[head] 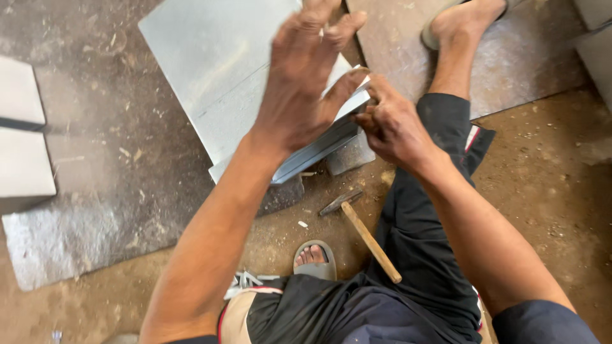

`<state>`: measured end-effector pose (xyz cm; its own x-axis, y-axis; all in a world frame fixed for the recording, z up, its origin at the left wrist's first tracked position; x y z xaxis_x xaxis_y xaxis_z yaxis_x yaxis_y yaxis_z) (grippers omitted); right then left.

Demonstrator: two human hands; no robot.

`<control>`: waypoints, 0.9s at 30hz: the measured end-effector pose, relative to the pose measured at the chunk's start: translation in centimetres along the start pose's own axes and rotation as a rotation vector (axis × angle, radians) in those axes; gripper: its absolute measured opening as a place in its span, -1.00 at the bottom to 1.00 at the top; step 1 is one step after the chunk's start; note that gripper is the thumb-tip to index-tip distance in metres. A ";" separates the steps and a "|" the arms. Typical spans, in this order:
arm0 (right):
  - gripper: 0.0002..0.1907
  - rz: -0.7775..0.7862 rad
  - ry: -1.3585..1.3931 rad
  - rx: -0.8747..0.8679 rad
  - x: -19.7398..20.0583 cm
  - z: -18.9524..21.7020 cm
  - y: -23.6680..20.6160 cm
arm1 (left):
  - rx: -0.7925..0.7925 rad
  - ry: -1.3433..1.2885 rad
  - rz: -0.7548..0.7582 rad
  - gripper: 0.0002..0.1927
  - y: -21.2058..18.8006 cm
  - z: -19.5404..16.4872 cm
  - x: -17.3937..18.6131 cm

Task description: The person sits on the ground assembling sheet-metal boxes. They pick up small L-shaped corner brackets, fit them into the corners of a metal box, and hammer the brackets to secure the box joints, repeating the process on several boxes.

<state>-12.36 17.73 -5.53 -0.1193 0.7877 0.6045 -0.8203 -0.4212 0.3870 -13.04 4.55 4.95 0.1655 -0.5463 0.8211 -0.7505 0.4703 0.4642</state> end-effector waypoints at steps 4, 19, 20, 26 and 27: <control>-0.83 -0.045 -0.074 0.032 0.3 0.4 -0.5 | -0.113 -0.147 -0.499 -0.53 -9.2 0.0 9.0; -0.88 -0.082 -0.064 0.116 1.2 1.8 -0.3 | 0.853 -0.073 -0.209 -0.35 -29.1 11.5 -8.8; -0.89 -0.071 -0.063 0.118 1.2 1.8 -0.5 | 0.876 -0.165 -0.180 -0.46 -29.0 12.0 -8.7; -0.97 -0.054 -0.077 0.031 0.3 1.4 -1.3 | 0.761 0.051 -0.100 -0.58 -27.9 11.3 -5.5; -0.96 -0.095 -0.094 0.089 0.4 1.7 -1.5 | 0.805 0.040 -0.044 -0.64 -27.8 11.5 -5.7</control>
<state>-10.26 17.93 -4.67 0.0134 0.7820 0.6232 -0.7723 -0.3878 0.5032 -0.50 -13.38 -16.40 0.2167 -0.5202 0.8261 -0.9710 -0.2028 0.1270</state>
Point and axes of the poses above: each hand's wrist, its own y-axis towards the middle knuckle, its own x-axis out of the back of the hand, z = x × y, the point moved 8 cm from there along y, towards the middle knuckle, and after that the axes turned 2 degrees about -y, right-handed, at the moved point
